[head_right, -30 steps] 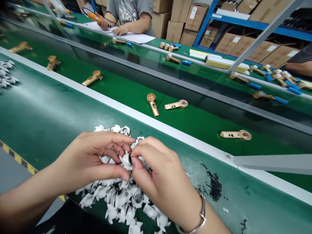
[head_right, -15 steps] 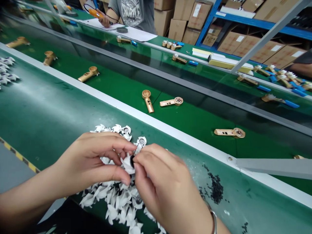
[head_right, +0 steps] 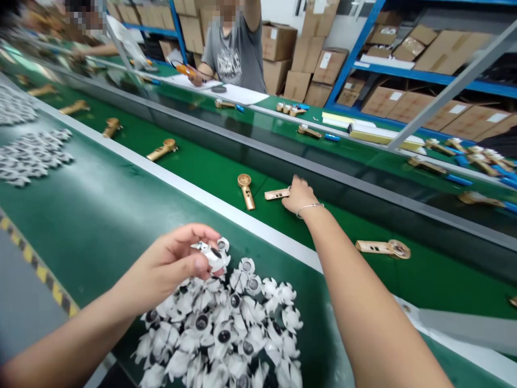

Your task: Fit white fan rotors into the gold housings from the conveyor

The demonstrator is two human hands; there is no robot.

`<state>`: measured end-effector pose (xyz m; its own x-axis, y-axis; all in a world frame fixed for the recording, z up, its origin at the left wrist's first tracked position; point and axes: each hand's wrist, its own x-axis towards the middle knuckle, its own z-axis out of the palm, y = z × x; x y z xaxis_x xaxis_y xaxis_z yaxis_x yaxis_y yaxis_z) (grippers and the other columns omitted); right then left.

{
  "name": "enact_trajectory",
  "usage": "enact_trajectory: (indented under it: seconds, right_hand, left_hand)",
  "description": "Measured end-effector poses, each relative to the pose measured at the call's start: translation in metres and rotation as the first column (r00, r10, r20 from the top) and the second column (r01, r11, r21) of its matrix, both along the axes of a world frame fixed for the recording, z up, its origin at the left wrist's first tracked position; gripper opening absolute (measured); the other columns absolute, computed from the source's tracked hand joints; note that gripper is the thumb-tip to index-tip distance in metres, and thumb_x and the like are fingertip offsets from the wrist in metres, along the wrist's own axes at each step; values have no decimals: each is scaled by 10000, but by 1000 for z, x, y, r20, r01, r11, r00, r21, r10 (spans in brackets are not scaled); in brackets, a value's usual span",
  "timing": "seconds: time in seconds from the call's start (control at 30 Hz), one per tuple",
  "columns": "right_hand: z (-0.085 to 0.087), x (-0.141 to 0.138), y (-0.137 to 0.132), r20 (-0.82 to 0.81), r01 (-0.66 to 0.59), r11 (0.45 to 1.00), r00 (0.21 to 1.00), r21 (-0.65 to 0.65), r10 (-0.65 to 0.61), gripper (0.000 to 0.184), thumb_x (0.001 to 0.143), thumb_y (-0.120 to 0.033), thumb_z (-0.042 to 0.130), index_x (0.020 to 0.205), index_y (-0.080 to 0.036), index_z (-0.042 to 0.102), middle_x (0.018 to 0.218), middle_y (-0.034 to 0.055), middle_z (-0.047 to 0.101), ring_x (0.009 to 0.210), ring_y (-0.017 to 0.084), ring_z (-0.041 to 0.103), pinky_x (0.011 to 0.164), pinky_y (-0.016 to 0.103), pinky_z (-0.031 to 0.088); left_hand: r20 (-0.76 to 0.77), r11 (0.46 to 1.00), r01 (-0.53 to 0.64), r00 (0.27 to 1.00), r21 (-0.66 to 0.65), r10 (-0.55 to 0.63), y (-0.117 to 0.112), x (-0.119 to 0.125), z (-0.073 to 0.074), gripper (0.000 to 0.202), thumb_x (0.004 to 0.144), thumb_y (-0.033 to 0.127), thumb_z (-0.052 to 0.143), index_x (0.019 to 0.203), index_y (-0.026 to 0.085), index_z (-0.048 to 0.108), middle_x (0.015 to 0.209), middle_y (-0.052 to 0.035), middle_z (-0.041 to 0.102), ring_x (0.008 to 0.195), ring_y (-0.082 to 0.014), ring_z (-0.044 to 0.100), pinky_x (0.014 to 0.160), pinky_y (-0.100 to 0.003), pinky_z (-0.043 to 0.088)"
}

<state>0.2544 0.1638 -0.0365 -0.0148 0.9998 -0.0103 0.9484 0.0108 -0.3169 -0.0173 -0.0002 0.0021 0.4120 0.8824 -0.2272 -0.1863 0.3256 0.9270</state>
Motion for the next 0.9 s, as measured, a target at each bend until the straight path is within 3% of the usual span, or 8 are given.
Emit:
enact_trajectory:
  seconds: [0.07,0.17,0.27,0.37,0.43,0.57,0.73,0.9]
  right_hand:
    - [-8,3,14,-27,-67,997,997,-39,66,314,961,-334,639,1231,-174,621,1262,90,632,1080,233,647,916,452,552]
    - [-8,10,-4,-71,-143,990,987,-10,142,251,945,-323,656,1132,-156,650,1163,82,661,1018,215,653,900,432,545]
    - [6,18,-57,-142,-165,985,975,54,171,282,845,-268,729,1095,-163,649,1103,88,660,989,230,653,912,408,532]
    - [28,14,-124,-278,-169,984,944,63,180,373,826,-321,716,1168,-224,601,1116,69,663,945,211,685,828,323,573]
    - [42,3,-166,-495,-152,987,855,44,154,417,830,-337,712,1203,-263,539,1098,42,666,935,190,703,802,289,593]
    - [61,-24,-219,-840,-165,986,537,-13,79,389,804,-166,700,1111,-303,505,976,-7,661,862,148,691,759,241,589]
    - [63,-40,-237,-953,-264,963,303,-60,24,416,760,-104,681,1105,-296,550,876,-12,647,729,136,623,669,233,554]
    - [58,-39,-237,-986,-185,983,163,-9,22,357,855,-301,725,1175,-332,570,998,25,659,811,166,660,708,271,578]
  left_hand:
    - [38,999,-26,999,-40,27,1,-4,-2,327,844,350,774,1094,220,609,959,2,617,764,-130,733,655,-203,547]
    - [51,999,-30,998,-45,32,2,-10,-4,333,853,373,762,1092,212,595,932,-4,617,808,-157,748,684,-215,553]
    - [77,999,-22,997,-23,23,2,-13,-5,327,846,364,770,1080,203,609,903,-5,621,778,-118,705,689,-201,539]
    - [130,999,32,991,5,-33,1,-12,-4,376,761,302,851,1059,196,647,891,-3,620,705,-76,610,636,-170,510]
    - [152,996,87,984,26,-90,-1,-9,-2,385,726,272,878,1044,198,674,884,-12,638,716,-83,586,643,-172,509]
    - [84,992,110,990,59,-115,-7,1,1,315,809,358,807,1090,229,747,871,-27,644,769,-107,575,707,-203,511]
    - [-59,999,-17,998,40,20,-22,21,5,298,920,469,644,1167,323,727,1022,-39,662,892,-160,601,757,-259,541]
    - [-169,949,-27,982,313,84,-30,39,12,215,942,397,632,1079,328,782,1139,-47,669,1079,-203,597,936,-317,504]
